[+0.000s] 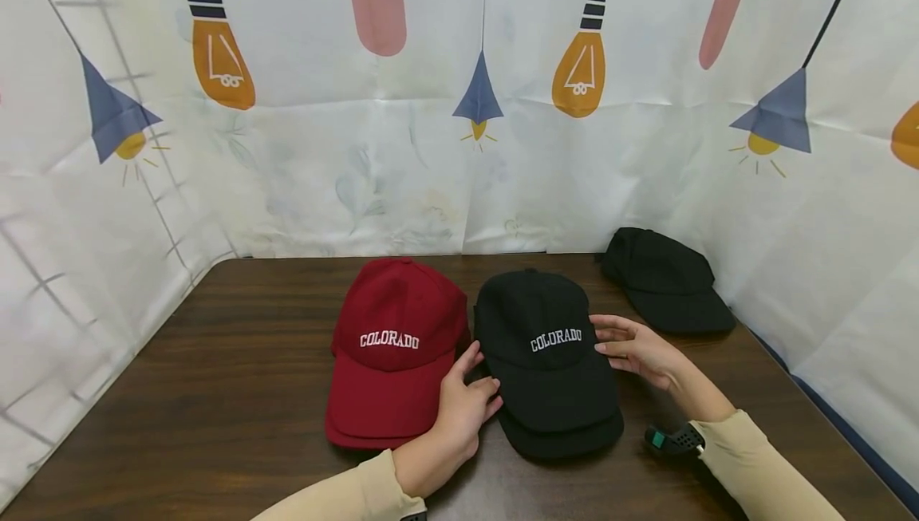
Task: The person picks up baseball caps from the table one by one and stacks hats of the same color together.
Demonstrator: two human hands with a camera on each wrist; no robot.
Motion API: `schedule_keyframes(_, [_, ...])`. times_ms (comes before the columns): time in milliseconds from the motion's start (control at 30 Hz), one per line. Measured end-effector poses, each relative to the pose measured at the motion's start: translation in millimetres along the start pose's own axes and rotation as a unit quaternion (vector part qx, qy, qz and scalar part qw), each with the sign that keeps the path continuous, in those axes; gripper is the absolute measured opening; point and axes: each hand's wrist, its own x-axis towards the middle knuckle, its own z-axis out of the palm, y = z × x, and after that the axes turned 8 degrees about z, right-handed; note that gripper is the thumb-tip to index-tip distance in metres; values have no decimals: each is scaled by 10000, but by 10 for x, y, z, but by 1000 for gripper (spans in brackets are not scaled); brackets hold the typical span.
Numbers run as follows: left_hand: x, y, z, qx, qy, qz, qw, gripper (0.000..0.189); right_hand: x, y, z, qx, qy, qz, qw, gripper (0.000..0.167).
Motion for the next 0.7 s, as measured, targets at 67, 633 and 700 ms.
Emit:
schedule_keyframes(67, [-14,-5,-3,-74,5,-64,10000,69,-5,-2,-4,37,-27,1,10000,59])
schedule_keyframes(633, [-79,-58,-22,-265,35,-379,9989,59,-10,100,-58,726,-953,274,9924,19])
schedule_keyframes(700, [-75,-47,-21,-250,29,-377,9990,58,-1,110,-52,715,-1084,262,9912,15])
